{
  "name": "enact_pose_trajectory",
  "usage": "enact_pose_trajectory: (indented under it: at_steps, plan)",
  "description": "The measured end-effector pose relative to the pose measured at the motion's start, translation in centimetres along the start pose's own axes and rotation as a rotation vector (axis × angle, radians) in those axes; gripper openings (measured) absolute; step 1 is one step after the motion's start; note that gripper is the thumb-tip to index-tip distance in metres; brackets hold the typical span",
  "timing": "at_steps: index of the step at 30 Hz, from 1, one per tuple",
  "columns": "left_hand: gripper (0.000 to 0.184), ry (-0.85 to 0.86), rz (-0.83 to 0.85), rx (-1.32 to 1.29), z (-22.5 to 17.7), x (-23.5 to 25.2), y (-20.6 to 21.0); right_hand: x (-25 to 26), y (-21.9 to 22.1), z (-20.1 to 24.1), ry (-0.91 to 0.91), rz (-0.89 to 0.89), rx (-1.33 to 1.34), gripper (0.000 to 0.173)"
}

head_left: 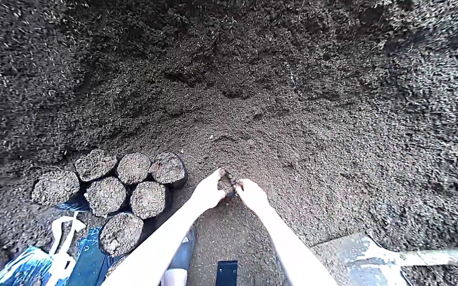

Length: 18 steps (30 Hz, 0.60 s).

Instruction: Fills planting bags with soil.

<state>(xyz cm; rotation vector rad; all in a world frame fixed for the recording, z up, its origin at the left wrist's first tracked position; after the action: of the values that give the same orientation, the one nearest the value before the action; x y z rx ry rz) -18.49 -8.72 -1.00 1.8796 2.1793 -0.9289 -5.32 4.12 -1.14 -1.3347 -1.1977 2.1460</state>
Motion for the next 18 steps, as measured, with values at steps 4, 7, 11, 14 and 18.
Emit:
enact_pose_trajectory:
  at_steps: [4,7,11,14,18]
  plan:
    - [0.057,0.097,-0.056,-0.225,-1.3,-2.3,-1.7,-3.5,-2.6,0.6,-0.033,-0.136,0.071,0.037]
    - [0.063,0.142,-0.035,-0.125,-0.2,-1.5,-1.0,-3.0,-1.2,-0.5,-0.009,-0.174,0.166,0.038]
    - [0.045,0.234,-0.069,0.051,-0.6,-0.9,-2.1,-1.6,-1.0,-2.7,-0.004,-0.082,0.131,0.052]
    - [0.035,0.256,-0.239,0.155,-1.9,-0.6,-3.7,-3.1,-1.8,-3.0,-0.175,-0.373,0.118,0.044]
    - [0.059,0.027,-0.158,0.455,-2.2,3.3,-1.1,-2.8,-0.9,-0.7,-0.469,-0.268,0.055,0.033]
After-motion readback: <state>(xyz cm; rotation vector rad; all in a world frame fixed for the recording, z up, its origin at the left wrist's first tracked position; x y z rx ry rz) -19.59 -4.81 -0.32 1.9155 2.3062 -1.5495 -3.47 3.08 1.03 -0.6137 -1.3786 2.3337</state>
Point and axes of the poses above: each hand's wrist, its own x-axis towards the middle knuckle, its own y-axis out of the palm, z = x × y, the point moved 1 cm from there along x, towards the middle knuckle, and after that the axes turned 5 degrees about y, right-handed, at the moved point
